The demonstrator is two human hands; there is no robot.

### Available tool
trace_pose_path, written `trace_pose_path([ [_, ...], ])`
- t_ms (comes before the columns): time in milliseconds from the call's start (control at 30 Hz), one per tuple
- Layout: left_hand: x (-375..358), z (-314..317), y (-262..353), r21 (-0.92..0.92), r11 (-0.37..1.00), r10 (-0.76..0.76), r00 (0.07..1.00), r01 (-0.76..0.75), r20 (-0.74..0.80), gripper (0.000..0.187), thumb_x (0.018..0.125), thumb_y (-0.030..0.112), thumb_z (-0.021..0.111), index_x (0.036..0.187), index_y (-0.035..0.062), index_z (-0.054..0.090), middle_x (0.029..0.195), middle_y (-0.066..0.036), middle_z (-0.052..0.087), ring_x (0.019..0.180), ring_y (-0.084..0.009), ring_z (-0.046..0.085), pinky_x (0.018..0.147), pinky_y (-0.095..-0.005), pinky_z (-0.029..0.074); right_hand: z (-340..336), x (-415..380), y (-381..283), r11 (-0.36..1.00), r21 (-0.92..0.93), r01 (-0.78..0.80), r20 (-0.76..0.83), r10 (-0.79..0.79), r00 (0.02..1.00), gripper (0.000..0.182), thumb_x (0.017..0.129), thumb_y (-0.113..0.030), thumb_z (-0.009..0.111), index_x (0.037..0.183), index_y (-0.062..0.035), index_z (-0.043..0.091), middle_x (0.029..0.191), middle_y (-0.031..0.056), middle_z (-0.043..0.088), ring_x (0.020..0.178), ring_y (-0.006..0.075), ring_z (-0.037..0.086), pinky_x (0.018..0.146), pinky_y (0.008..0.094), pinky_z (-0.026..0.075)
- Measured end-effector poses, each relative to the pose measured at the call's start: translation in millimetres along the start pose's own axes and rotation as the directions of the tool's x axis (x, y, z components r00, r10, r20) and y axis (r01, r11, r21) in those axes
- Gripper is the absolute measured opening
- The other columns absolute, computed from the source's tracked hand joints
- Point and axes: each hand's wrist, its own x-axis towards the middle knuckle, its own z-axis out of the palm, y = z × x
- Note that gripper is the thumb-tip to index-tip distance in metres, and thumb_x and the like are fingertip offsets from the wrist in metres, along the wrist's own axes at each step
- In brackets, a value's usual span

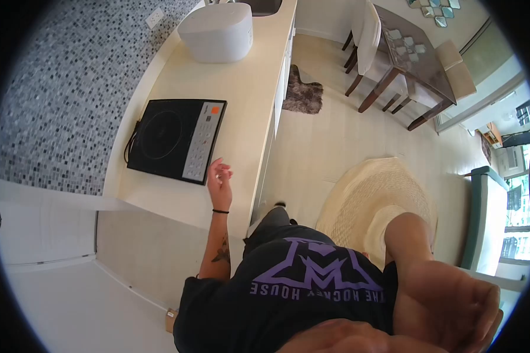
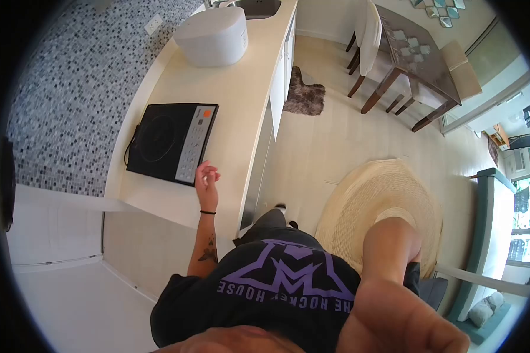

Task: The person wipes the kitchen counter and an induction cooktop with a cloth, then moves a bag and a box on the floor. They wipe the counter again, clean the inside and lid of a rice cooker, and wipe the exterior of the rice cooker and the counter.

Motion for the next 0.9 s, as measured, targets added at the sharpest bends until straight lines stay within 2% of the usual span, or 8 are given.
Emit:
trace_pose_path([
  [67, -2, 3, 17, 0.058, 0.998, -0.02, 0.987, 0.01, 0.161, 0.027, 0.094, 0.011, 0.05, 0.12, 0.0029, 0.049, 0.094, -0.009, 0.059, 0.079, -0.0152, 0.059, 0.071, -0.0271, 0.05, -3, -4, -8, 0.993, -0.116, -0.039, 0.072, 0.047, 0.996, 0.024, 0.084, -0.029, 0.061, 0.105, -0.0175, 0.061, 0.115, -0.0032, 0.056, 0.107, 0.0167, 0.049, 0.094, 0.0358, 0.034],
  [100, 29, 83, -4, -0.022, 0.999, -0.035, 0.989, 0.039, 0.146, 0.027, 0.094, 0.011, 0.05, 0.12, 0.0029, 0.049, 0.094, -0.009, 0.059, 0.079, -0.0152, 0.059, 0.071, -0.0271, 0.05, -66, -7, 23, 0.985, -0.149, -0.091, 0.185, 0.119, 0.976, 0.024, 0.085, -0.023, 0.061, 0.108, -0.0167, 0.059, 0.115, -0.0029, 0.055, 0.107, 0.0171, 0.049, 0.095, 0.0359, 0.035],
  [167, 53, 97, -8, 0.069, 0.994, 0.069, 0.974, -0.086, 0.217, 0.026, 0.094, 0.008, 0.048, 0.119, 0.0026, 0.049, 0.093, -0.008, 0.059, 0.076, -0.014, 0.058, 0.069, -0.0262, 0.049, -95, -20, 35, 0.961, -0.262, -0.094, 0.267, 0.165, 0.95, 0.028, 0.087, -0.012, 0.059, 0.114, -0.0152, 0.055, 0.114, -0.0024, 0.052, 0.106, 0.0179, 0.049, 0.097, 0.0361, 0.037],
  [300, 99, 125, -32, 0.031, 0.999, 0.023, 0.982, -0.029, 0.187, 0.027, 0.092, 0.004, 0.048, 0.119, 0.0027, 0.05, 0.093, -0.008, 0.06, 0.077, -0.0136, 0.059, 0.069, -0.0265, 0.049, -160, -45, 66, 0.862, -0.502, -0.068, 0.341, 0.269, 0.901, 0.011, 0.086, -0.011, 0.06, 0.096, -0.0075, 0.059, 0.106, -0.0024, 0.05, 0.107, 0.0168, 0.048, 0.099, 0.0361, 0.036],
  [367, 127, 144, -39, 0.018, 1.0, 0.013, 0.985, -0.016, 0.171, 0.027, 0.092, 0.004, 0.048, 0.119, 0.0026, 0.05, 0.093, -0.009, 0.06, 0.077, -0.0136, 0.059, 0.069, -0.0265, 0.049, -199, -58, 90, 0.707, -0.704, 0.066, 0.329, 0.242, 0.913, 0.027, 0.084, -0.043, 0.059, 0.095, -0.0184, 0.065, 0.107, -0.0067, 0.058, 0.103, 0.0135, 0.05, 0.09, 0.0352, 0.033],
  [567, 248, 223, -43, -0.002, 0.999, 0.054, 0.985, -0.055, 0.164, 0.025, 0.091, 0.003, 0.049, 0.116, 0.0026, 0.053, 0.093, -0.009, 0.062, 0.079, -0.0139, 0.06, 0.072, -0.0268, 0.05, -344, -133, 201, 0.733, -0.661, -0.159, 0.386, 0.514, 0.765, 0.027, 0.083, -0.035, 0.063, 0.092, -0.0105, 0.056, 0.098, 0.007, 0.052, 0.093, 0.0234, 0.051, 0.085, 0.0454, 0.044],
  [667, 309, 267, -31, 0.005, 0.999, 0.051, 0.975, -0.053, 0.215, 0.024, 0.091, 0.003, 0.049, 0.114, 0.0024, 0.054, 0.092, -0.009, 0.062, 0.078, -0.0144, 0.061, 0.073, -0.0268, 0.05, -400, -165, 233, 0.418, -0.837, -0.353, 0.163, 0.807, 0.568, 0.021, 0.077, -0.021, 0.074, 0.082, -0.0079, 0.059, 0.081, 0.0061, 0.054, 0.083, 0.0252, 0.056, 0.081, 0.0421, 0.048],
  [900, 434, 383, -60, 0.124, 0.992, -0.023, 0.89, -0.038, 0.454, 0.029, 0.088, 0.003, 0.051, 0.116, 0.0039, 0.051, 0.102, -0.008, 0.059, 0.085, -0.0149, 0.059, 0.075, -0.0278, 0.049, -580, -246, 275, 0.04, -0.818, -0.574, -0.198, 0.917, 0.347, 0.029, 0.088, -0.022, 0.058, 0.068, -0.0007, 0.061, 0.078, 0.0098, 0.057, 0.08, 0.0244, 0.055, 0.081, 0.0414, 0.046],
])
